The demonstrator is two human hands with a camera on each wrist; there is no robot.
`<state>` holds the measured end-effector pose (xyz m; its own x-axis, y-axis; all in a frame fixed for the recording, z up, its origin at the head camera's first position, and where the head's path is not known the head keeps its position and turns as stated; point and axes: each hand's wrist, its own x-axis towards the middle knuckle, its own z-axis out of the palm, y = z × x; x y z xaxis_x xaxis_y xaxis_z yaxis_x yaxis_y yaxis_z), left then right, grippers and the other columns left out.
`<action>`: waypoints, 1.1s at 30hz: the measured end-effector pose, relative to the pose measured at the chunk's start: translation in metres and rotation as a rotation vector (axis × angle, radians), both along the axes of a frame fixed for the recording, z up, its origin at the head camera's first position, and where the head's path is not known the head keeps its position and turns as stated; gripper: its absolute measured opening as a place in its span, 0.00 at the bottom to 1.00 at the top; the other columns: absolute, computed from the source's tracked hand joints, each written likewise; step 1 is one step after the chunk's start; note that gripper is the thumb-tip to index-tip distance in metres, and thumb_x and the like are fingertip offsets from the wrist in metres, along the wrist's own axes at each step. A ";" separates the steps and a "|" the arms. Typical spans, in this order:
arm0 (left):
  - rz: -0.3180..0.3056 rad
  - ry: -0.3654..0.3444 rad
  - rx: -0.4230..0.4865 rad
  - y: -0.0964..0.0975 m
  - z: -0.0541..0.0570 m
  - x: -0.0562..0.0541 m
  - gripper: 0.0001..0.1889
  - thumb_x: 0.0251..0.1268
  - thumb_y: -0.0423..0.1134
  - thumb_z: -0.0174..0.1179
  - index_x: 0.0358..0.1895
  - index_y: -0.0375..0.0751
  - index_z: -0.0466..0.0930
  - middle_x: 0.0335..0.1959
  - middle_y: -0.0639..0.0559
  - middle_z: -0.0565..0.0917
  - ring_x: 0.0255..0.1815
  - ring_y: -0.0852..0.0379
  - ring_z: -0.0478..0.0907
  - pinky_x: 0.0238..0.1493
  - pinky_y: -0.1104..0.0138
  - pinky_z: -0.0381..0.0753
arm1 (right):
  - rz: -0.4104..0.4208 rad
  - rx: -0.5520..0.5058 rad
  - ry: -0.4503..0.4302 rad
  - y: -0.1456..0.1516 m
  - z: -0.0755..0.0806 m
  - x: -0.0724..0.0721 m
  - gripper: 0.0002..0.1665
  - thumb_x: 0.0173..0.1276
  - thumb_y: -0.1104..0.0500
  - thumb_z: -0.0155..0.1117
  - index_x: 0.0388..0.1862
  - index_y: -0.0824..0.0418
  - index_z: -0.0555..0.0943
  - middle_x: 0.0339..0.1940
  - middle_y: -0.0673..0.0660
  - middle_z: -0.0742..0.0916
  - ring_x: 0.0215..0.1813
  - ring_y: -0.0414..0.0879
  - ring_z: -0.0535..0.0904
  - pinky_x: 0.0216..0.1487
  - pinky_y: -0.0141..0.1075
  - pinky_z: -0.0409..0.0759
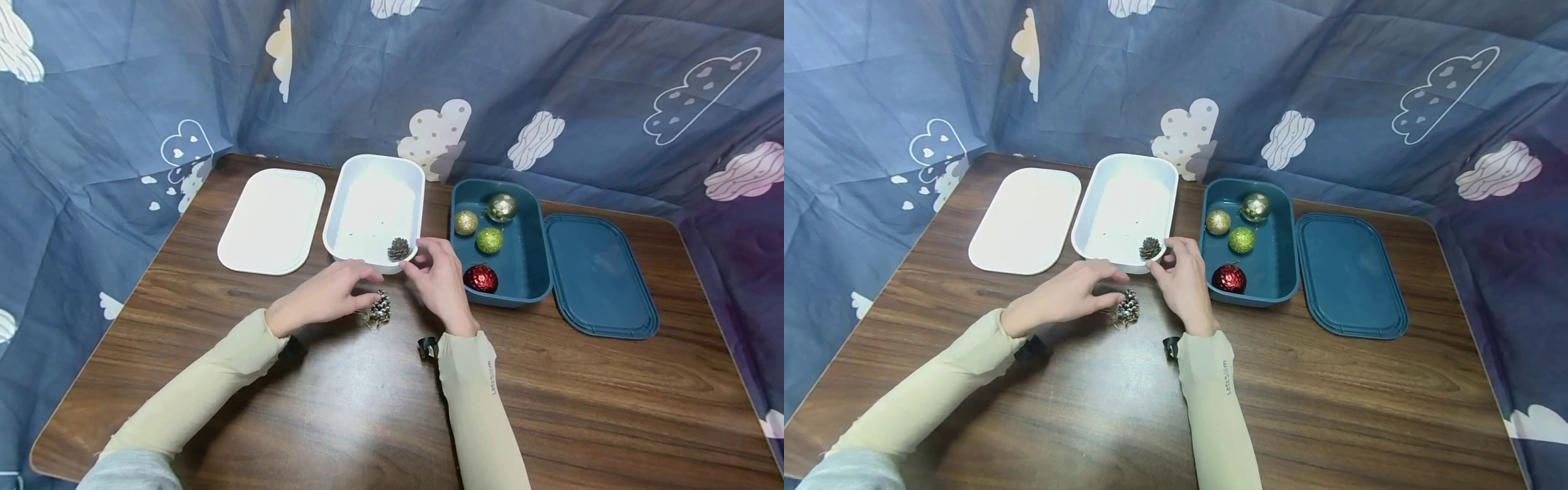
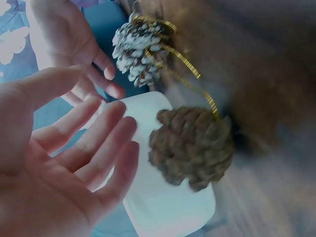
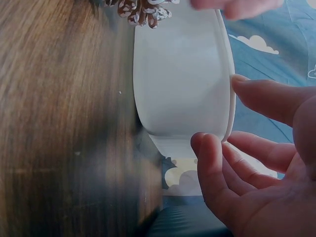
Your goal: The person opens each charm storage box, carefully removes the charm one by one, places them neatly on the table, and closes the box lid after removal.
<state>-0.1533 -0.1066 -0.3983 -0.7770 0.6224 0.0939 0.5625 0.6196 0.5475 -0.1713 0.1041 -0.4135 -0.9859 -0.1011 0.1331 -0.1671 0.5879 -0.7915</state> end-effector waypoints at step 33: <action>0.220 -0.364 -0.163 0.032 0.015 -0.089 0.25 0.68 0.46 0.55 0.59 0.30 0.74 0.54 0.39 0.81 0.57 0.46 0.77 0.61 0.58 0.74 | 0.002 0.005 -0.010 0.000 -0.001 -0.001 0.28 0.61 0.58 0.70 0.59 0.67 0.76 0.54 0.59 0.78 0.44 0.50 0.84 0.43 0.38 0.84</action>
